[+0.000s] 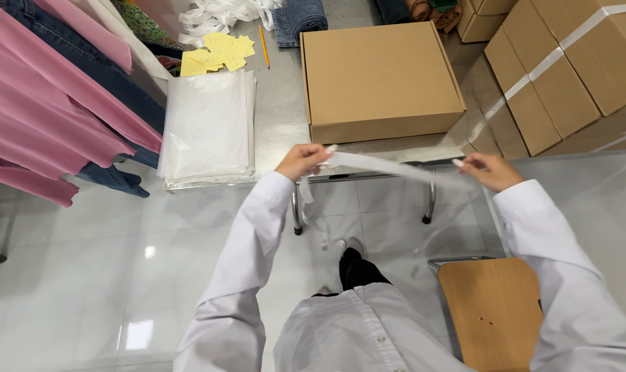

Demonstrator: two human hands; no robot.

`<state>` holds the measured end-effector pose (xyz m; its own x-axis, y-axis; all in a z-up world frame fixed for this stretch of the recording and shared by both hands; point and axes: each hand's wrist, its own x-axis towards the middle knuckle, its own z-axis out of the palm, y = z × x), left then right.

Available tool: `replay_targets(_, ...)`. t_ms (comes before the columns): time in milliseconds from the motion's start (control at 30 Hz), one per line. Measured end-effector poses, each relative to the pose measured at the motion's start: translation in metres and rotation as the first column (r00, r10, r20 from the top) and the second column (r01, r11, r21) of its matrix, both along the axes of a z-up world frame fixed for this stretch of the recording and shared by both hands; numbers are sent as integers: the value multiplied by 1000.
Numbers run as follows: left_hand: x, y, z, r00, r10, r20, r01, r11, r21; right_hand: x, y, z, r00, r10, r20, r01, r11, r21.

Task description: The person places a folded pair of jeans into a clear plastic bag and seals it. They then place the packaged jeans into a cardboard box, close the box, and tie it securely with a white ribbon.

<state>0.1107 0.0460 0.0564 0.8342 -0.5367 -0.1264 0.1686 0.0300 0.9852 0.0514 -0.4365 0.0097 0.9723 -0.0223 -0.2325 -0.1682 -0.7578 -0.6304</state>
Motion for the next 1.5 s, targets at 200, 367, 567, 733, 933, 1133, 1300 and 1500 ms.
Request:
replay_targets(200, 1, -75, -43, 963, -245, 110, 250, 967, -35, -8, 135, 53, 963, 236, 132, -270, 844, 463)
replay_targets(367, -10, -95, -54, 951, -301, 74, 309, 940, -143, 8, 159, 1, 933, 304, 193, -351, 647, 677)
replay_targets(567, -14, -49, -18, 960, -276, 50, 279, 957, -84, 5, 136, -6, 934, 306, 186, -345, 634, 692)
replay_targets(733, 0, 7, -31, 991, -125, -47, 121, 988, -92, 1, 77, 13, 967, 198, 162, -253, 824, 508)
replay_targets(933, 4, 35, -26, 999, 0, -43, -2, 1000, -30, -18, 54, 48, 984, 4, 176, -86, 882, 463)
replay_targets(1133, 4, 33, -36, 994, 104, -40, -109, 979, -171, -15, 55, 40, 964, -69, 257, -51, 901, 432)
replay_targets(1300, 21, 39, -66, 983, 148, -111, -178, 922, -345, -26, 48, 32, 953, -53, 300, -62, 930, 363)
replay_targets(1500, 3, 35, -40, 986, 117, -116, -152, 919, -363, -32, 27, 5, 967, -56, 249, -47, 920, 389)
